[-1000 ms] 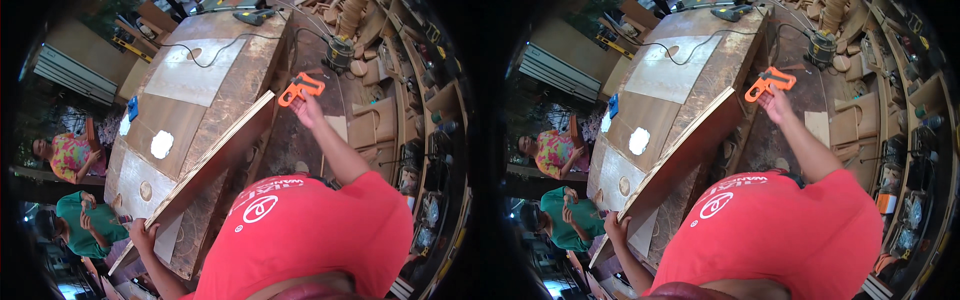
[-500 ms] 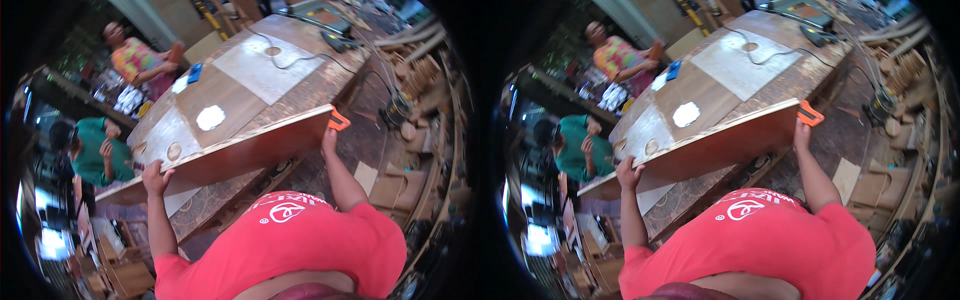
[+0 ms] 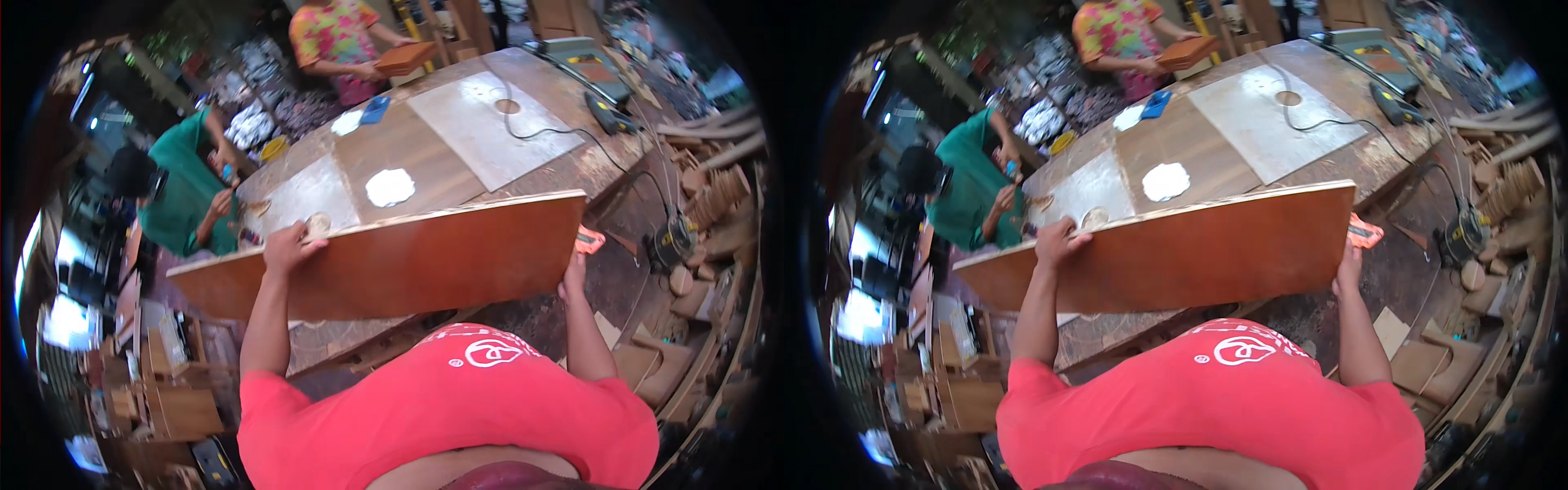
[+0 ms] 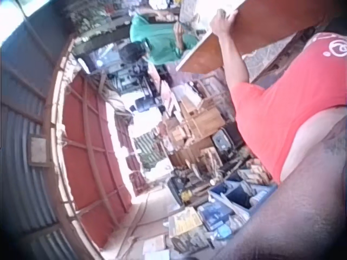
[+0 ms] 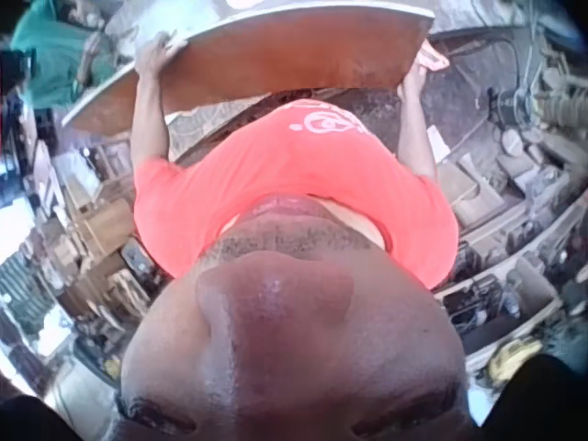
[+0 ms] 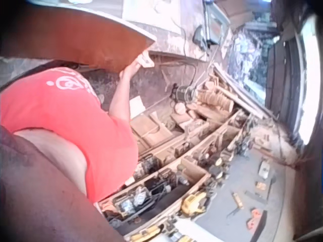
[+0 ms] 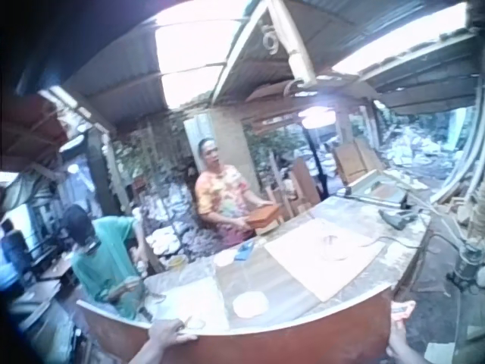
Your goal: The person trims the edges of a wooden panel using an edge trimmer, rotating and flipping the panel by hand to trim along its different sides.
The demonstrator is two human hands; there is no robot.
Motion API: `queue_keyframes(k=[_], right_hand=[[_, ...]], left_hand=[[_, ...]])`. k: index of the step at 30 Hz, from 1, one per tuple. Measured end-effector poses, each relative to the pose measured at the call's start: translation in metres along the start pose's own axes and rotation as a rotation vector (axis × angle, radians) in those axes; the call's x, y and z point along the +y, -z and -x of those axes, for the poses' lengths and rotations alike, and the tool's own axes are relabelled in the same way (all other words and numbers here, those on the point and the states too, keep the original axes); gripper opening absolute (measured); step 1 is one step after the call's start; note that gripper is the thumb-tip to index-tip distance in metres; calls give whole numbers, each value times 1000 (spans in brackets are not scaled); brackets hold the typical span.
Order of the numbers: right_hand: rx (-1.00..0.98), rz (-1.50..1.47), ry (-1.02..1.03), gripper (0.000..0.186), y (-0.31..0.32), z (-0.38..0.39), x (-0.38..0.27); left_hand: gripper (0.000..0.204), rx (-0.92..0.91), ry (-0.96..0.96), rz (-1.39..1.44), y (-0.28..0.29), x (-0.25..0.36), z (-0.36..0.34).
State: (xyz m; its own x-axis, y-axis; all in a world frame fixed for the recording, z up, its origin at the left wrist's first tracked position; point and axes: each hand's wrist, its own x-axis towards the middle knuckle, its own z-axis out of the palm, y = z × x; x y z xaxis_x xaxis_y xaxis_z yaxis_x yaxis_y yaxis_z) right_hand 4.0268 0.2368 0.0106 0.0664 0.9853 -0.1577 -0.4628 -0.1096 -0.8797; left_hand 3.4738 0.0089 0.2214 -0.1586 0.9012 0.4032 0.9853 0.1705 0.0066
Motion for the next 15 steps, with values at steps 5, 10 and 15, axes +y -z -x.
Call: queue_keyframes(k=[5,10,15], right_hand=[[-88,110,-147,48,3,27,-9],[71,202,-242,46,18,34,-5],[99,266,-332,43,33,22,7]], left_hand=[[70,-236,156,6,-2,5,-9],[69,-285,111,91,-14,11,-27],[69,-362,89,75,-36,6,-32]])
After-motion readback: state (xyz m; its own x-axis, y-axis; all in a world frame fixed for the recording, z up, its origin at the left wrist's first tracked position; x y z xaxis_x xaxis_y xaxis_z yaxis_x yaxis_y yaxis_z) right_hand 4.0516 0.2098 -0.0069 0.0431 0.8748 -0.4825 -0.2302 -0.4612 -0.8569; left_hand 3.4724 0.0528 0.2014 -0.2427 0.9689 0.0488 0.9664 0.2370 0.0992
